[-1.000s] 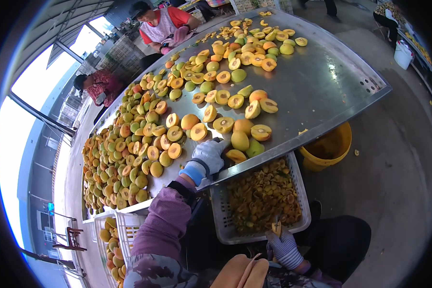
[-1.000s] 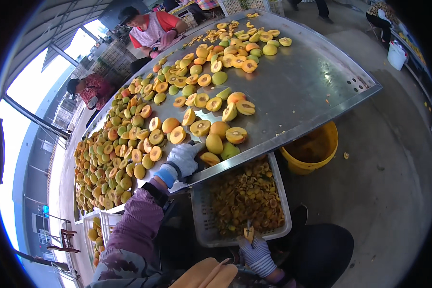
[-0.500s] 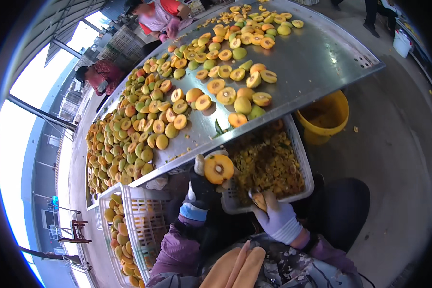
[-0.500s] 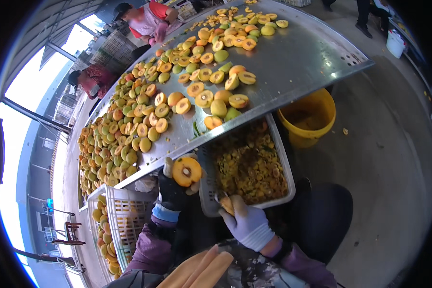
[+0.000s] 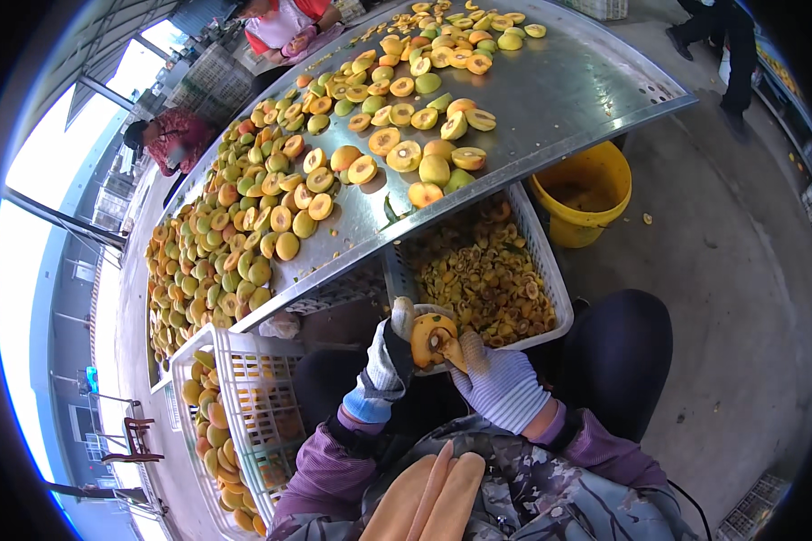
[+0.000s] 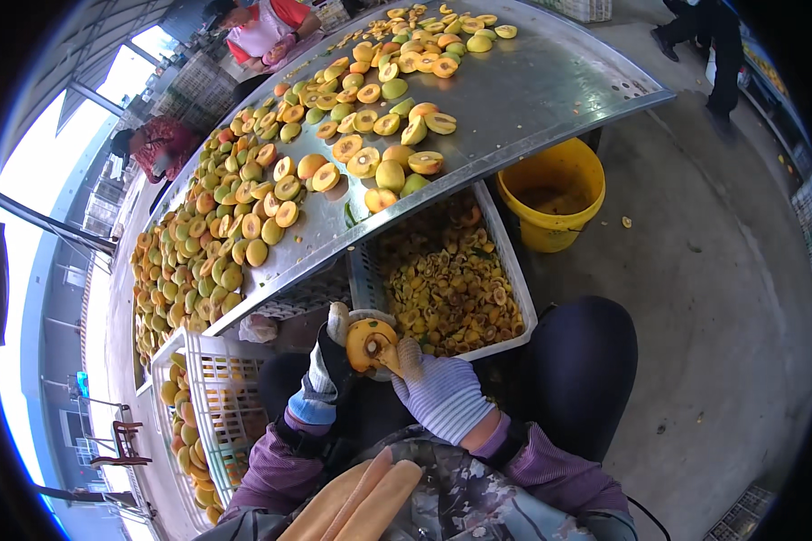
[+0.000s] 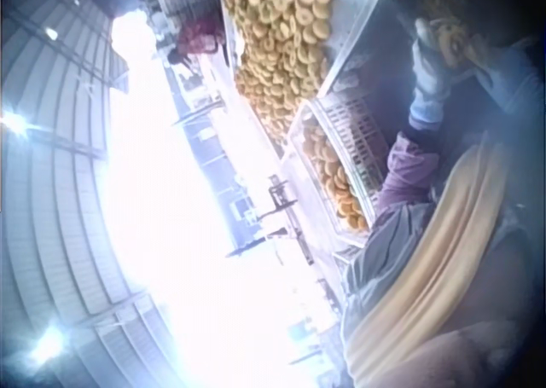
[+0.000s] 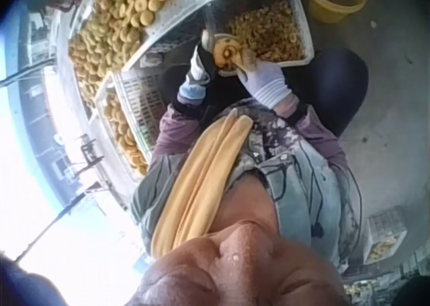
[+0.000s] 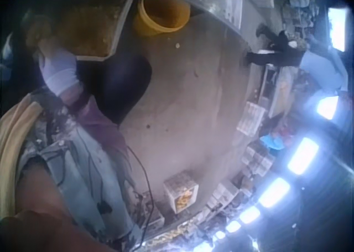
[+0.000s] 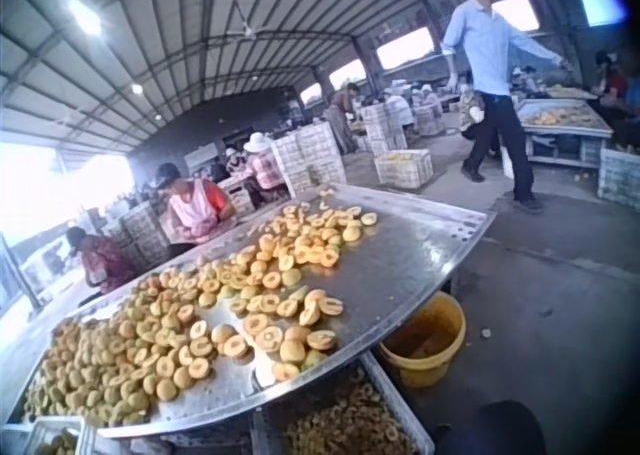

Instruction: The person picks up peaches from a pile on a metal table, cuts each peach in half with a knife, removes the pit by hand, and places the peach halves and pits into separate bins or crates.

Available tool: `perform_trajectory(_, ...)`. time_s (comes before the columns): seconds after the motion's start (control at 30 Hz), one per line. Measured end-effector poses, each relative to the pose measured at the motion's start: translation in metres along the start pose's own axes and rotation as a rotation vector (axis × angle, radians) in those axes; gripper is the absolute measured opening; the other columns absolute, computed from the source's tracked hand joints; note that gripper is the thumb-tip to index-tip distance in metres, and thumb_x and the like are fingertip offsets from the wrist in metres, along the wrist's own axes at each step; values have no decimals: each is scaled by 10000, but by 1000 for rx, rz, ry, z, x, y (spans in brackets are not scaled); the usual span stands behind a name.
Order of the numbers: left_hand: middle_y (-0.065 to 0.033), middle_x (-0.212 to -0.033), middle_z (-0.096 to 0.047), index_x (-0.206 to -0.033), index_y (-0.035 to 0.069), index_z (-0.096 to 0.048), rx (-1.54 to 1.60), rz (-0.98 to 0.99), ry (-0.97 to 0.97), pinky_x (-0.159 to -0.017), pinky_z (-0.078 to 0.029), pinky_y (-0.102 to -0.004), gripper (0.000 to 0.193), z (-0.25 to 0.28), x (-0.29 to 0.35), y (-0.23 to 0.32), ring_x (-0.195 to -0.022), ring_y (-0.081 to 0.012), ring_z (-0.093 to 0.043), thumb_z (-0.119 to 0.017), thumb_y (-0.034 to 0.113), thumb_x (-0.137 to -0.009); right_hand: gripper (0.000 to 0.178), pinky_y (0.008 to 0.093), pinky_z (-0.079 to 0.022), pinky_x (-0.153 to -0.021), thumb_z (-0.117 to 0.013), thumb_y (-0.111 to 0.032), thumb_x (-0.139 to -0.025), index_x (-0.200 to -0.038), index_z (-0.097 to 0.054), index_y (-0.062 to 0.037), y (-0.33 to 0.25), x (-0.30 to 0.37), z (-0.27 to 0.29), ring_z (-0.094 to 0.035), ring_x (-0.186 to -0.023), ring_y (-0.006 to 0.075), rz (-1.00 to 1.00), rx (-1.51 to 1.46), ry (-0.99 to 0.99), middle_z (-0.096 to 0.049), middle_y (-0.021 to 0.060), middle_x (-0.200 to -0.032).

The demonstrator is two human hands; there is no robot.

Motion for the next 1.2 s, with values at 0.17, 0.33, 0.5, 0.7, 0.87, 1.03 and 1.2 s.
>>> perform_trajectory(0.17, -91, -890, -662, -1095, -5, -592, -51, -15, -8, -679, -545, -276, 672, 5, -5, -4, -770, -159, -653, -367, 605, -925, 358, 448, -500, -528, -605, -242, -838, -1046, -477, 20, -4, 1, 0, -608, -586, 375, -130, -147, -184, -609, 178, -667)
perform_trajectory(0.33, -100, -867, -662, -1119, -17, -574, -767, -229, -82, -707, -508, -273, 557, 7, -17, 3, -756, -140, -629, -439, 495, -947, 342, 472, -509, -656, -571, -212, -849, -1055, -471, 43, 7, 3, -12, -612, -754, 424, -214, -452, -338, -618, 257, -809)
perform_trajectory(0.5, -161, -1064, -609, -1202, -60, -503, -43, -236, 59, -850, -498, -336, 627, -18, -12, -15, -943, -220, -609, -502, 495, -910, 292, 457, -493, -739, -518, -153, -856, -1067, -489, 46, 6, -7, -8, -591, -868, 436, -296, -726, -186, -598, 283, -898)
perform_trajectory(0.7, -132, -901, -653, -1034, -53, -594, 244, -248, 84, -744, -502, -297, 424, -25, -16, -19, -813, -185, -627, -578, 351, -905, 293, 441, -484, -764, -539, -193, -876, -1071, -516, 25, 14, 0, -10, -582, -886, 428, -225, -634, -262, -606, 250, -905)
perform_trajectory(0.87, -124, -856, -664, -933, -49, -629, -124, -142, -222, -728, -509, -300, 363, -9, -19, 9, -782, -195, -639, -592, 310, -898, 271, 393, -489, -671, -566, -222, -888, -1009, -512, 14, 6, 3, 0, -593, -714, 314, -190, -731, -414, -587, 170, -773)
perform_trajectory(1.03, -112, -798, -675, -888, -43, -662, -176, -103, -418, -723, -508, -286, 393, -15, -20, 24, -760, -177, -639, -602, 345, -888, 219, 279, -419, -432, -580, -252, -908, -902, -519, -41, 7, 5, 8, -492, -474, 110, -590, -1169, -812, -523, 42, -617)
perform_trajectory(1.2, -171, -804, -645, -865, -34, -619, 437, -236, -521, -651, -514, -336, 567, -38, -29, 10, -710, -250, -628, -535, 527, -870, 154, 214, -355, -368, -564, -208, -914, -900, -482, -78, -2, 2, 26, -436, -415, 75, -596, -1682, -790, -471, 3, -589)
Point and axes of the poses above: each hand's wrist, its own x-axis away from the middle knuckle, its own z-axis out of the back of the hand, y = z × x, the point moved 1 cm from there along -x, towards the middle knuckle
